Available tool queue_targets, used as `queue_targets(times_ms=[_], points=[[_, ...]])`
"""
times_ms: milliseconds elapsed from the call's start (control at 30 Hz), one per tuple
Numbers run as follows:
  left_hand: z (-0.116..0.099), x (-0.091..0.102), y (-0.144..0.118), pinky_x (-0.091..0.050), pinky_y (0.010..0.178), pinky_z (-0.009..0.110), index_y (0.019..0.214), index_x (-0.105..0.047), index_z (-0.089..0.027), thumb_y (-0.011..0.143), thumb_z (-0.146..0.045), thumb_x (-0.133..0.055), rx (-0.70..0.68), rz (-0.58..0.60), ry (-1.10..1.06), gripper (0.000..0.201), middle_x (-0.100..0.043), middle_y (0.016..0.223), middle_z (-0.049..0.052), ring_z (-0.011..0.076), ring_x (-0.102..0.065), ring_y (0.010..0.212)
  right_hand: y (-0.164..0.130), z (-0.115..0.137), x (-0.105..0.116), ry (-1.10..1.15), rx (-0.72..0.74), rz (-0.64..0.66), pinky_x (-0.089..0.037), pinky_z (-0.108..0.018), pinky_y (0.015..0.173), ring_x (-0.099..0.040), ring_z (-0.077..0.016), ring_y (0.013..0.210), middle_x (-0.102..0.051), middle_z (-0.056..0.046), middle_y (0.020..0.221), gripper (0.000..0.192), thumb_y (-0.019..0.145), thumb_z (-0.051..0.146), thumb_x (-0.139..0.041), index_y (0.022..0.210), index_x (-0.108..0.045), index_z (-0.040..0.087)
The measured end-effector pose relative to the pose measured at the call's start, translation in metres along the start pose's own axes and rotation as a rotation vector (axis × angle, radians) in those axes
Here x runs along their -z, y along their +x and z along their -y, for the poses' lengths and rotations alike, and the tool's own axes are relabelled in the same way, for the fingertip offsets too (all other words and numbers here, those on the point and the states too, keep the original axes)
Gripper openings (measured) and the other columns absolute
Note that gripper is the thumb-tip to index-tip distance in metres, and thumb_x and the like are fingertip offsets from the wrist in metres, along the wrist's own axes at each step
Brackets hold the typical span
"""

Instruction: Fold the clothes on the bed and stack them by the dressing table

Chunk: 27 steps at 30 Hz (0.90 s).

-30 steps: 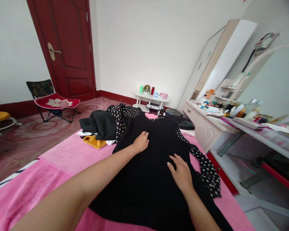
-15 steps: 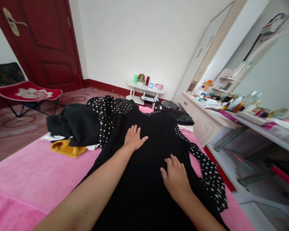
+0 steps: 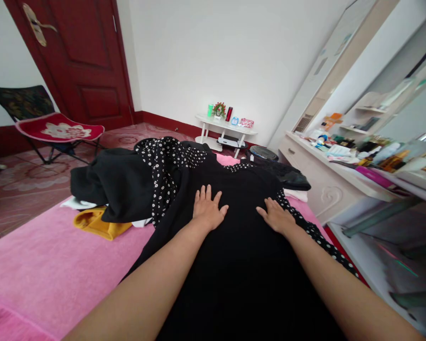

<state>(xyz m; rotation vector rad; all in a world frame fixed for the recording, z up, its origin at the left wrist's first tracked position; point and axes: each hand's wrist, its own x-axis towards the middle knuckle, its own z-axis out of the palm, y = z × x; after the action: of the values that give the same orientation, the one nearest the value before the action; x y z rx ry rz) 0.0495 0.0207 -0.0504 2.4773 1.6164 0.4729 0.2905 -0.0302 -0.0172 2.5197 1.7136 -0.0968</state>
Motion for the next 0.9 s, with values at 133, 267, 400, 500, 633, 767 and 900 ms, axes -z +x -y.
queue_targets(times_ms=[133, 267, 400, 500, 633, 767, 900], points=[[-0.001, 0.000, 0.000, -0.007, 0.113, 0.051, 0.140, -0.039, -0.026, 0.085, -0.063, -0.029, 0.001, 0.004, -0.004, 0.067, -0.026, 0.152, 0.006, 0.0330, -0.011, 0.141, 0.003, 0.024, 0.009, -0.019, 0.070, -0.078, -0.025, -0.055, 0.105, -0.030, -0.0321, 0.134, -0.035, -0.015, 0.146, 0.065, 0.088, 0.059, -0.036, 0.136, -0.044, 0.016], [0.000, 0.002, -0.001, -0.007, 0.113, 0.050, 0.140, -0.039, -0.026, 0.086, -0.063, -0.029, -0.006, 0.011, -0.002, 0.066, -0.025, 0.152, 0.005, 0.0323, -0.010, 0.141, -0.004, 0.037, -0.015, 0.080, 0.096, -0.225, -0.022, -0.052, 0.108, -0.021, -0.0262, 0.139, -0.026, -0.007, 0.151, 0.059, 0.093, 0.054, -0.021, 0.143, -0.033, 0.024], [0.000, 0.002, -0.002, -0.008, 0.113, 0.050, 0.140, -0.039, -0.026, 0.086, -0.062, -0.029, -0.015, 0.006, -0.003, 0.065, -0.025, 0.152, 0.004, 0.0320, -0.010, 0.141, 0.002, 0.040, -0.009, 0.037, 0.052, -0.189, -0.031, -0.053, 0.100, -0.040, -0.0326, 0.127, -0.046, -0.015, 0.138, 0.052, 0.090, 0.046, -0.036, 0.131, -0.050, 0.017], [0.000, 0.002, -0.002, -0.008, 0.113, 0.051, 0.139, -0.041, -0.026, 0.086, -0.061, -0.030, -0.040, -0.005, -0.012, 0.064, -0.026, 0.152, 0.004, 0.0327, -0.011, 0.141, 0.015, 0.055, 0.026, 0.027, 0.139, -0.218, -0.039, -0.043, 0.093, -0.055, -0.0288, 0.109, -0.064, -0.013, 0.111, 0.032, 0.086, 0.032, -0.044, 0.100, -0.068, 0.016], [0.000, 0.001, -0.001, -0.009, 0.113, 0.052, 0.138, -0.041, -0.027, 0.086, -0.060, -0.032, -0.040, -0.014, -0.016, 0.062, -0.028, 0.151, 0.003, 0.0333, -0.011, 0.140, 0.045, 0.090, 0.061, 0.221, 0.288, -0.428, -0.042, -0.026, 0.086, -0.059, -0.0176, 0.098, -0.067, -0.005, 0.103, 0.028, 0.085, 0.020, -0.043, 0.095, -0.068, 0.020], [0.000, 0.002, 0.000, -0.009, 0.113, 0.052, 0.139, -0.041, -0.026, 0.086, -0.059, -0.032, -0.028, -0.006, -0.021, 0.063, -0.027, 0.151, 0.003, 0.0336, -0.011, 0.140, 0.085, 0.122, 0.063, 0.277, 0.232, -0.436, -0.044, -0.024, 0.083, -0.062, -0.0150, 0.094, -0.068, -0.004, 0.102, 0.030, 0.084, 0.019, -0.045, 0.107, -0.065, 0.020], [0.000, 0.003, 0.000, -0.008, 0.113, 0.052, 0.139, -0.041, -0.025, 0.086, -0.059, -0.032, -0.027, 0.009, -0.030, 0.064, -0.026, 0.152, 0.004, 0.0339, -0.009, 0.141, 0.113, 0.141, 0.051, 0.213, 0.194, -0.368, -0.046, -0.031, 0.079, -0.063, -0.0219, 0.095, -0.068, -0.008, 0.104, 0.036, 0.078, 0.031, -0.060, 0.112, -0.062, 0.020]])
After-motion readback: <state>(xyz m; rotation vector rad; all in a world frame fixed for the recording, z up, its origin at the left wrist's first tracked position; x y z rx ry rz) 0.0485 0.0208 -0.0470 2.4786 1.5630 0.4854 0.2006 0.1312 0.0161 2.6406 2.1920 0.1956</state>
